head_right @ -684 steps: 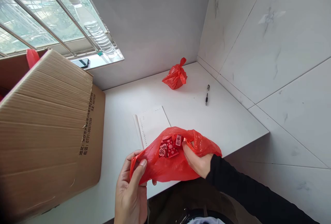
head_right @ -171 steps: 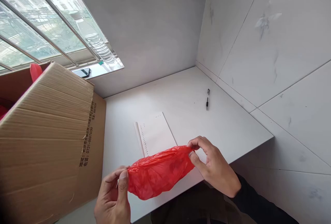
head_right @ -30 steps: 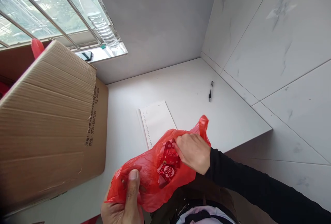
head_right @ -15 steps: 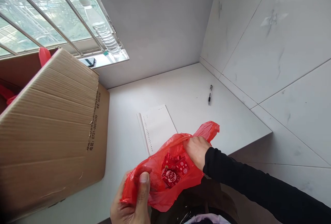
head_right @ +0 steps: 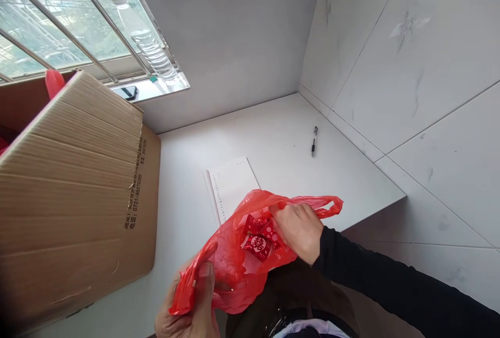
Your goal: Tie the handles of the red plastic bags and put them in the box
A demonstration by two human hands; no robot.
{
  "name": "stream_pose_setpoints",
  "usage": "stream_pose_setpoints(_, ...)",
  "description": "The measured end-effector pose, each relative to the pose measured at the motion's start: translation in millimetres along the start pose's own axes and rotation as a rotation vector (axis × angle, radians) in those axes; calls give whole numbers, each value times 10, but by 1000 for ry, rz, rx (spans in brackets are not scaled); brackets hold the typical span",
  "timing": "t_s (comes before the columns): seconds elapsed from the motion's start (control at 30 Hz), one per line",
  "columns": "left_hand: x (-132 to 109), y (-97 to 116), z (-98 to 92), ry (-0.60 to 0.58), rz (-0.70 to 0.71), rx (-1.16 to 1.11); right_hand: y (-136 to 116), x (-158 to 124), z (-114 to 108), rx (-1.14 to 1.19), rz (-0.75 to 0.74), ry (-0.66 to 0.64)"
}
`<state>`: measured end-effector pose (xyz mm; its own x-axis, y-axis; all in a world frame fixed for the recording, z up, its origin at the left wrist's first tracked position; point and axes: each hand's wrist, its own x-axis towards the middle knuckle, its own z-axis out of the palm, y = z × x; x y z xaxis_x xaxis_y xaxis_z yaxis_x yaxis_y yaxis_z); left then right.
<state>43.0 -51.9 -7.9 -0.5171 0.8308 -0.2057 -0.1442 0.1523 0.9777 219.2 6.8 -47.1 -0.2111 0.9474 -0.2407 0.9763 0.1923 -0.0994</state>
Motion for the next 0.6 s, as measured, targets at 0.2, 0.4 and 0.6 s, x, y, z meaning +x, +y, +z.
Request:
stream_pose_setpoints(0.2, -15, 10, 21, 42, -19, -19, 5, -77, -199, 43, 39, 1)
stream_pose_setpoints(0.4, -7, -1, 33, 70, 5, -15, 97, -39, -212, -8, -67, -130)
stream_pose_setpoints(0.6, 7, -37, 20, 54, 13, -25, 2, 4, -42, 120, -197, -114)
